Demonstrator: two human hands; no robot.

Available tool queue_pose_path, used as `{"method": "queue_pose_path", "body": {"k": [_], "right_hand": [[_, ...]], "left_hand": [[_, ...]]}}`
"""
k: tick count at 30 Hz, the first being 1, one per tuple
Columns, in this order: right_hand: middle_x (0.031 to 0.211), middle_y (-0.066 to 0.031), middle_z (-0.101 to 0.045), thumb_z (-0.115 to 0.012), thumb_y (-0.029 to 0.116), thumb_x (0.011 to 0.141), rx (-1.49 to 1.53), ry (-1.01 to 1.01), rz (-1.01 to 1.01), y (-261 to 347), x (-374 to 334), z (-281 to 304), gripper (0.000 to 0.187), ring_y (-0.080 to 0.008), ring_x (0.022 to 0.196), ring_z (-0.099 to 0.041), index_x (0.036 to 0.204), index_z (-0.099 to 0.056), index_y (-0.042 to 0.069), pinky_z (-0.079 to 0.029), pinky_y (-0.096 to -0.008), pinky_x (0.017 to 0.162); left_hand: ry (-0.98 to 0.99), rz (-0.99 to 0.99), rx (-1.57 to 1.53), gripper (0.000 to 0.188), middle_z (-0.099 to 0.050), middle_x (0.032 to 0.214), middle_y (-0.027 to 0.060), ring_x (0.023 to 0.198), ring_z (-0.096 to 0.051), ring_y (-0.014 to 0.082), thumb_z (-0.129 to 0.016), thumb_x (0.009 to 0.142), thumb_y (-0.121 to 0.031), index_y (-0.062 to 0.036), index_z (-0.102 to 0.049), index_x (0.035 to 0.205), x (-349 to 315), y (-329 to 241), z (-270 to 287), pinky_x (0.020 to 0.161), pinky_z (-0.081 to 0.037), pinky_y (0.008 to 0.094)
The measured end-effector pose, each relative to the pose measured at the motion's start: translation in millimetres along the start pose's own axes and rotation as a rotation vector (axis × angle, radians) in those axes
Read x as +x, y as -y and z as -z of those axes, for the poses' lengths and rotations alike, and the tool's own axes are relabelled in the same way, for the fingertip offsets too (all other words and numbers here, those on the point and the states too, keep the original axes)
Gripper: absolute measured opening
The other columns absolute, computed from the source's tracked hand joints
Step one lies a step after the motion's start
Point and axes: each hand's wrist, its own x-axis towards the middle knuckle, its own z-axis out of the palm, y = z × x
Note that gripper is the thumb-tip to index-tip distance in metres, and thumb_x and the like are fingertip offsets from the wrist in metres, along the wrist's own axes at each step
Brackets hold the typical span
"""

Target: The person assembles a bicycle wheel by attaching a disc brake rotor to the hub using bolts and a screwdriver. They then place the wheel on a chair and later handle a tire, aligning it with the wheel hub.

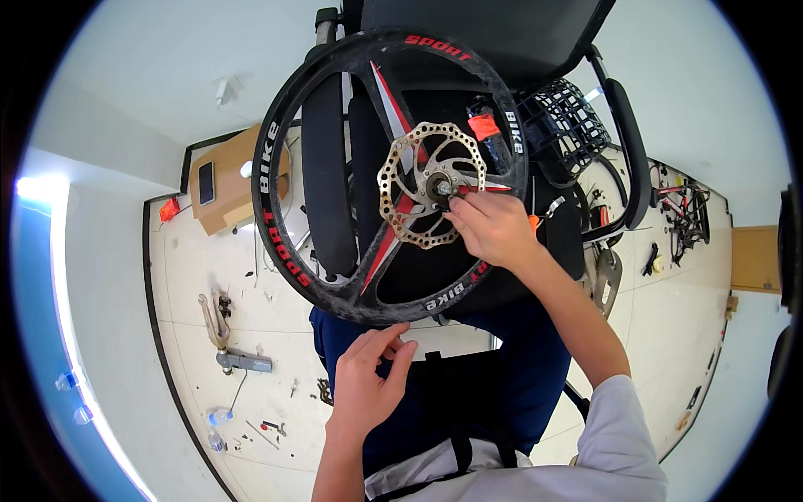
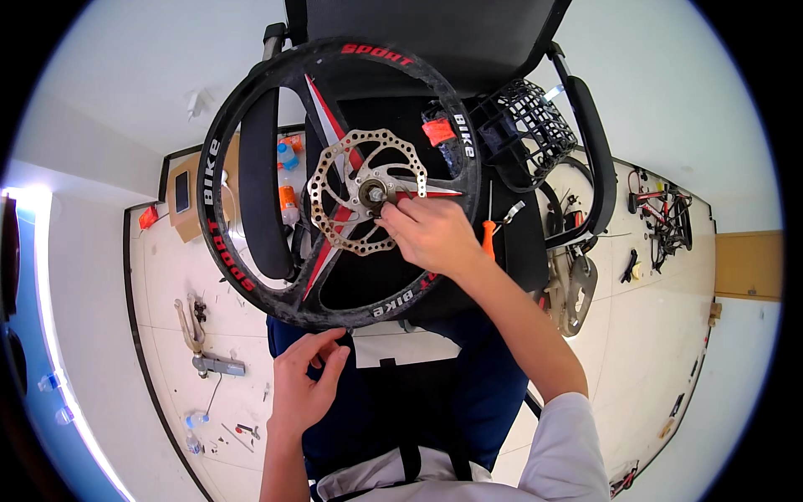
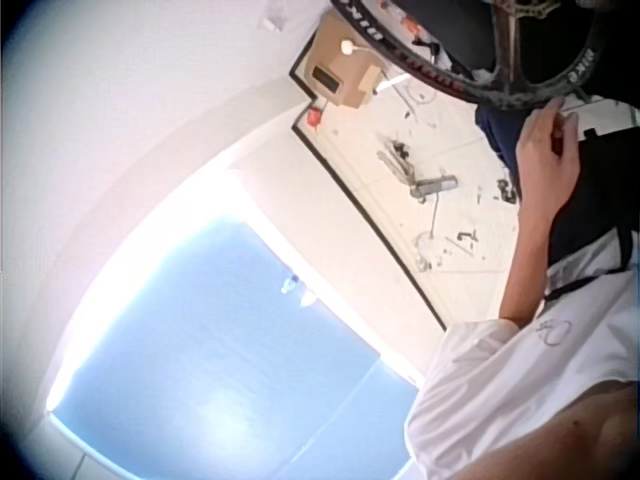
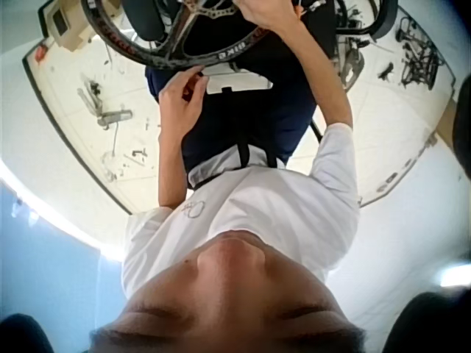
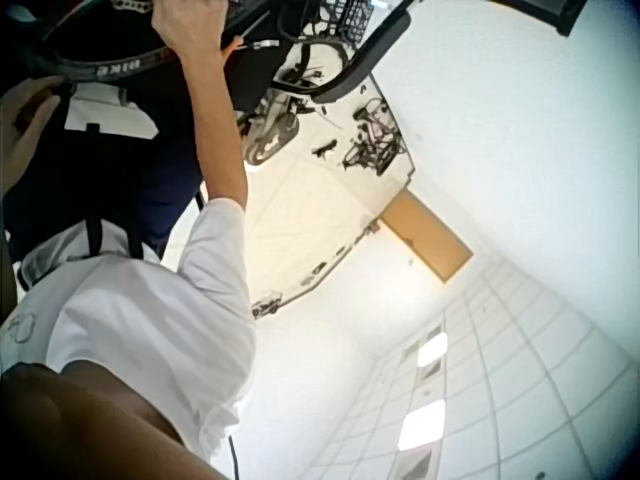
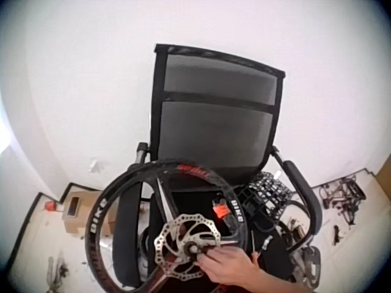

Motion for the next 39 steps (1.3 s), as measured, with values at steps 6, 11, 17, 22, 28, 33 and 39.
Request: {"method": "queue_pose_path", "body": {"k": [6, 11, 17, 22, 28, 33, 39], "right_hand": [[0.068, -0.0142, -0.061, -0.062, 0.016, 0.095, 0.187, -0.178, -0.451, 50.3, -2.8, -13.3, 0.014, -0.0357, 0.059, -0.062, 0.088, -0.056, 0.005, -0.049, -0.0436, 0.051], [0.068, -0.0235, -0.061, -0.059, 0.014, 0.098, 0.283, -0.250, -0.770, 82.2, 8.0, -18.4, 0.014, -0.0430, 0.065, -0.062, 0.093, -0.060, 0.001, -0.046, -0.0459, 0.055], [0.070, -0.0252, -0.062, -0.055, 0.022, 0.100, 0.270, -0.319, -0.959, 100.2, 17.8, -21.4, 0.026, -0.0454, 0.068, -0.061, 0.089, -0.061, 0.000, -0.046, -0.0498, 0.060], [0.074, -0.0263, -0.065, -0.053, 0.024, 0.100, 0.292, -0.333, -1.067, 104.4, 22.1, -22.6, 0.028, -0.0469, 0.074, -0.064, 0.090, -0.062, 0.000, -0.048, -0.0523, 0.067], [0.079, -0.0258, -0.066, -0.052, 0.026, 0.100, 0.368, -0.336, -1.184, 110.2, 32.3, -15.8, 0.030, -0.0463, 0.079, -0.064, 0.091, -0.063, 0.000, -0.049, -0.0498, 0.070], [0.077, -0.0263, -0.065, -0.052, 0.026, 0.100, 0.286, -0.406, -1.032, 104.6, 21.9, -28.5, 0.028, -0.0472, 0.076, -0.064, 0.094, -0.062, 0.001, -0.049, -0.0522, 0.069], [0.074, -0.0267, -0.063, -0.054, 0.021, 0.100, 0.270, -0.333, -0.875, 94.4, 14.0, -21.7, 0.022, -0.0471, 0.069, -0.062, 0.096, -0.061, 0.001, -0.048, -0.0524, 0.061]], "left_hand": [[-0.006, -0.026, -0.014, 0.021, -0.066, 0.078, 0.0080, 0.067, -0.059, 0.0167, -0.070, 0.087, -0.007, 0.0007, -0.070, 0.106, -4.5, 1.4, 0.0, 0.061, -0.046, 0.0278], [-0.026, -0.065, -0.054, 0.020, -0.066, 0.076, 0.0058, 0.064, -0.057, 0.0110, -0.069, 0.089, -0.009, 0.0010, -0.071, 0.106, -8.1, 1.7, -1.8, 0.061, -0.043, 0.0249], [-0.011, -0.108, -0.063, 0.023, -0.067, 0.078, 0.0108, 0.062, -0.059, 0.0175, -0.069, 0.089, -0.013, 0.0025, -0.070, 0.105, -6.6, 2.4, -1.6, 0.057, -0.046, 0.0289], [-0.090, -0.088, -0.091, 0.023, -0.070, 0.079, 0.0084, 0.065, -0.058, 0.0092, -0.069, 0.091, -0.013, 0.0027, -0.071, 0.107, -4.3, 6.6, 3.7, 0.058, -0.043, 0.0242], [-0.078, -0.111, -0.104, 0.022, -0.071, 0.080, 0.0094, 0.066, -0.060, 0.0098, -0.069, 0.091, -0.014, 0.0031, -0.071, 0.106, -3.3, 11.4, 4.2, 0.060, -0.046, 0.0243], [-0.151, -0.101, -0.038, 0.021, -0.071, 0.080, 0.0108, 0.065, -0.062, 0.0126, -0.069, 0.090, -0.014, 0.0032, -0.071, 0.102, -0.2, 15.1, 8.9, 0.061, -0.047, 0.0262], [-0.305, 0.155, 0.137, 0.027, -0.067, 0.072, 0.0151, 0.065, -0.066, 0.0264, -0.069, 0.091, -0.021, 0.0030, -0.062, 0.082, 8.5, 21.8, 37.9, 0.064, -0.051, 0.0349]]}}
